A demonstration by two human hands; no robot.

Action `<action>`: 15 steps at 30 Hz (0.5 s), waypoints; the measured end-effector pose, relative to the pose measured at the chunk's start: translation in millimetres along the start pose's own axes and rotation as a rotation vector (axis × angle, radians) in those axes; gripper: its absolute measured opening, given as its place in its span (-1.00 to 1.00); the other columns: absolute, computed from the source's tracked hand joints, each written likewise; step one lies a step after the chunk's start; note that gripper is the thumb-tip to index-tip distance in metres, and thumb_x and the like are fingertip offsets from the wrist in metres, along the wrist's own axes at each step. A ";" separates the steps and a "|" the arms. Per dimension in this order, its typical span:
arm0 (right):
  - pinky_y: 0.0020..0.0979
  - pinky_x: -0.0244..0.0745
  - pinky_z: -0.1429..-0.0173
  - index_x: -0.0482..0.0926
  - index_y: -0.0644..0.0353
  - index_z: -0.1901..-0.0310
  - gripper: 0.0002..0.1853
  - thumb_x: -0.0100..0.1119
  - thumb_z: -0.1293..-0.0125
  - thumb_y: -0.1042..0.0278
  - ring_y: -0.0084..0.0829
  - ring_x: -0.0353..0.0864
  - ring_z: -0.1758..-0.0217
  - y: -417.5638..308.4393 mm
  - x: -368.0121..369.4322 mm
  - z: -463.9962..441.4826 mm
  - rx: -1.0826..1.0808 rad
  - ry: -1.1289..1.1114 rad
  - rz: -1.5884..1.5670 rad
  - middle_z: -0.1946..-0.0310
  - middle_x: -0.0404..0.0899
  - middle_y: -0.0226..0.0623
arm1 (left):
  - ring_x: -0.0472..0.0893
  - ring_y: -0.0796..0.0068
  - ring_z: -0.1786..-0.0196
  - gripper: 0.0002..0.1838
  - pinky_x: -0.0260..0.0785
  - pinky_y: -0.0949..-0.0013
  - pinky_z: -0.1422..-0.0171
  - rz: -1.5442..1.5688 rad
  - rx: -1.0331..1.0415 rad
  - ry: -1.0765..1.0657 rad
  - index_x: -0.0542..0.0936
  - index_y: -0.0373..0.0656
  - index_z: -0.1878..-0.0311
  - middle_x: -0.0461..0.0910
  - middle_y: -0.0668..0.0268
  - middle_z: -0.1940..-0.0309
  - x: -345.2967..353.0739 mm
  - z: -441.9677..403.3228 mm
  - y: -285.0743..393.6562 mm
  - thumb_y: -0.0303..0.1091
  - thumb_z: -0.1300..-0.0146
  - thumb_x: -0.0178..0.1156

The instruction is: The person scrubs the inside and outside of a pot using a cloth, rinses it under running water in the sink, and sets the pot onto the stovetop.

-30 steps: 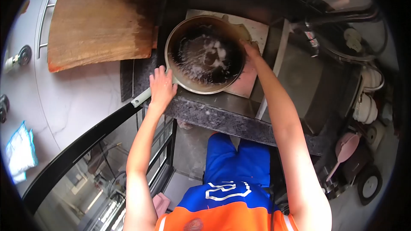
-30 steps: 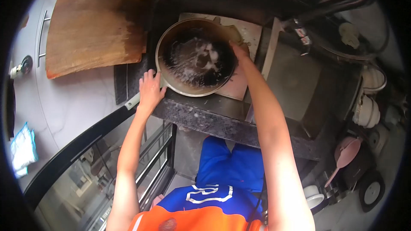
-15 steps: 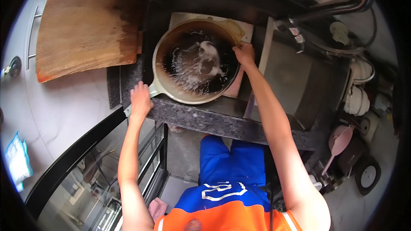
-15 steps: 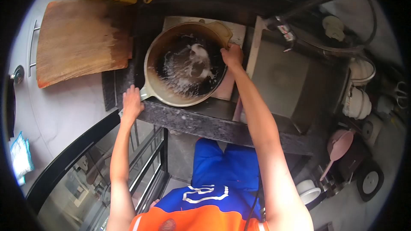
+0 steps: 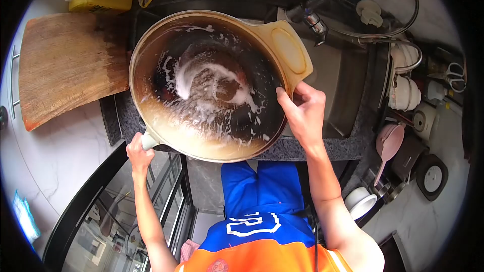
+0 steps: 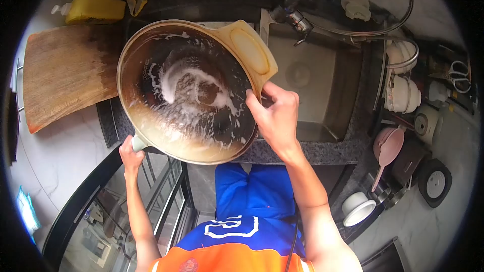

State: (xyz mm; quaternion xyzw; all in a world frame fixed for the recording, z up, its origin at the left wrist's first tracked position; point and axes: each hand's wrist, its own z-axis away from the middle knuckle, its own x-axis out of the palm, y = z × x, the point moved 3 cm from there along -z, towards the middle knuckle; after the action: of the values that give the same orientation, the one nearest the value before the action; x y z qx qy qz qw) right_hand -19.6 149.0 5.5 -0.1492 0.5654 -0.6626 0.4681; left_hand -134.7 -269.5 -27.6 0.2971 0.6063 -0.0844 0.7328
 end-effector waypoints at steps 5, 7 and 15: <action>-0.57 0.21 0.51 0.57 0.43 0.39 -0.87 0.24 -0.14 0.51 -0.78 0.26 0.57 5.5 -5.1 7.1 -0.018 0.027 -0.069 0.71 0.37 -0.48 | 0.41 -0.12 0.51 -0.84 0.26 0.10 0.48 -0.048 0.063 0.017 0.33 -0.25 0.52 0.31 0.07 0.61 -12.6 -4.3 1.5 -0.57 0.30 0.02; -0.58 0.30 0.44 0.58 0.45 0.33 -0.86 0.23 -0.16 0.51 -0.78 0.36 0.50 8.8 -7.2 4.2 0.033 0.012 -0.067 0.63 0.47 -0.49 | 0.41 -0.12 0.54 -0.85 0.26 0.12 0.50 -0.093 0.078 0.061 0.33 -0.22 0.53 0.33 0.07 0.64 -16.2 -7.0 3.8 -0.55 0.31 0.01; -0.45 0.48 0.14 0.58 0.48 0.16 -0.75 0.19 -0.20 0.46 -0.49 0.65 0.28 75.6 21.3 -52.9 -0.033 -0.049 -0.068 0.36 0.69 -0.08 | 0.49 -0.08 0.58 -0.86 0.32 0.07 0.51 -0.352 -0.002 0.049 0.32 -0.18 0.57 0.42 0.07 0.72 -50.4 -15.2 31.1 -0.49 0.30 0.05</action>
State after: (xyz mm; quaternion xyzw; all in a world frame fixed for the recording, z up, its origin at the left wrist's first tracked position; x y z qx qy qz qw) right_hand -35.0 170.3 -85.4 -0.1921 0.5591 -0.6648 0.4567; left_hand -145.0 -248.1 28.7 0.1877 0.6666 -0.2036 0.6921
